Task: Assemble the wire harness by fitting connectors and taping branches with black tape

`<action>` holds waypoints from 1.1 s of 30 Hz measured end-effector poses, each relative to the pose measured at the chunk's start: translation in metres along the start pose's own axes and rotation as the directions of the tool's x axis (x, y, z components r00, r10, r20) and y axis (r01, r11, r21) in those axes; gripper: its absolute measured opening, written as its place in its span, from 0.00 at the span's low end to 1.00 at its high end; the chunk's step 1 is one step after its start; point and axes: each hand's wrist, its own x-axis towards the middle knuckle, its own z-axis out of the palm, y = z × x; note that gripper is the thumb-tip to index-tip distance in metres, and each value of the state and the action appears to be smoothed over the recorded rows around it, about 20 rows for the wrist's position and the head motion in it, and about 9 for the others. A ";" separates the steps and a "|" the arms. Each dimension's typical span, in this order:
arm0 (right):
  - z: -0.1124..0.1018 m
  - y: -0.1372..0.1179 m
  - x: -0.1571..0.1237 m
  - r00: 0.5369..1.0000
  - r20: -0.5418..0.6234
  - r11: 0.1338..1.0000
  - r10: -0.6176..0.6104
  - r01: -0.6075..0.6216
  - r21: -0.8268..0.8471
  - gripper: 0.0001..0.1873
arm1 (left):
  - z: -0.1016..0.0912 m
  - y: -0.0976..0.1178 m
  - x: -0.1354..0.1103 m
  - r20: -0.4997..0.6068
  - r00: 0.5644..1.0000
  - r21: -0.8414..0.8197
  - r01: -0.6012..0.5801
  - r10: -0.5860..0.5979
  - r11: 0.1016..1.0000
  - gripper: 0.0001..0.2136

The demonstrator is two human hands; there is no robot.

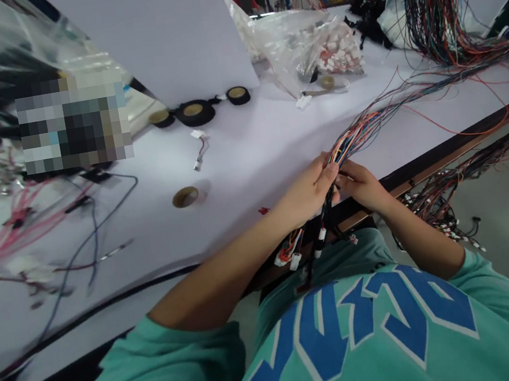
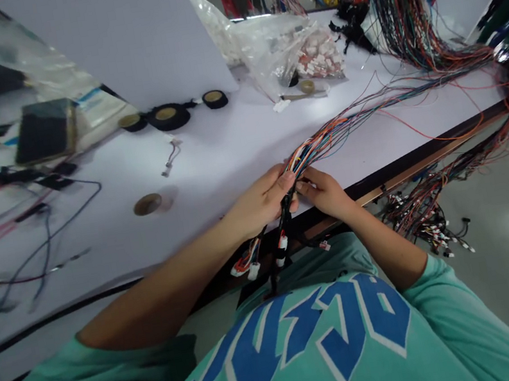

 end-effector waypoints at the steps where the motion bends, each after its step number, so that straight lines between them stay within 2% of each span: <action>1: 0.003 0.001 0.001 0.998 -0.049 0.999 -0.029 0.030 0.028 0.21 | 0.002 -0.001 0.000 -0.010 1.000 -0.047 0.014 -0.015 0.999 0.12; 4: 0.005 0.000 0.002 0.988 -0.149 0.998 -0.045 0.052 0.043 0.20 | 0.006 -0.003 -0.001 -0.033 0.999 -0.187 0.031 -0.038 0.982 0.12; 7: 0.002 -0.003 0.000 0.986 -0.161 0.999 -0.041 0.044 0.015 0.19 | 0.008 -0.002 -0.001 -0.029 0.999 -0.312 0.022 -0.032 0.950 0.12; 11: -0.004 -0.007 0.000 0.977 -0.188 0.995 -0.099 0.091 -0.047 0.17 | 0.005 -0.001 0.000 0.001 1.000 -0.463 0.027 -0.030 0.886 0.11; 17: -0.008 -0.009 -0.001 0.951 -0.234 0.976 -0.200 0.174 -0.127 0.12 | 0.006 -0.006 0.001 0.016 0.999 -0.578 0.034 -0.030 0.815 0.12; 20: -0.008 -0.007 -0.003 0.943 -0.263 0.977 -0.201 0.175 -0.120 0.13 | 0.008 -0.010 0.002 0.061 0.997 -0.610 0.076 -0.049 0.788 0.12; 23: -0.005 -0.006 -0.003 0.945 -0.301 0.992 -0.128 0.125 -0.031 0.15 | 0.010 -0.013 0.005 0.134 0.985 -0.637 0.170 -0.109 0.752 0.13; 28: 0.006 -0.006 0.002 0.961 -0.272 0.964 0.050 0.024 0.264 0.17 | 0.008 -0.013 0.011 0.286 0.935 -0.642 0.350 -0.210 0.682 0.13; 31: 0.012 -0.005 0.007 0.964 -0.231 0.920 0.133 -0.033 0.391 0.18 | 0.008 -0.011 0.012 0.306 0.924 -0.658 0.378 -0.228 0.651 0.09; 33: 0.012 -0.006 0.008 0.973 -0.166 0.888 0.161 -0.069 0.455 0.17 | 0.010 -0.010 0.011 0.268 0.939 -0.676 0.342 -0.214 0.652 0.05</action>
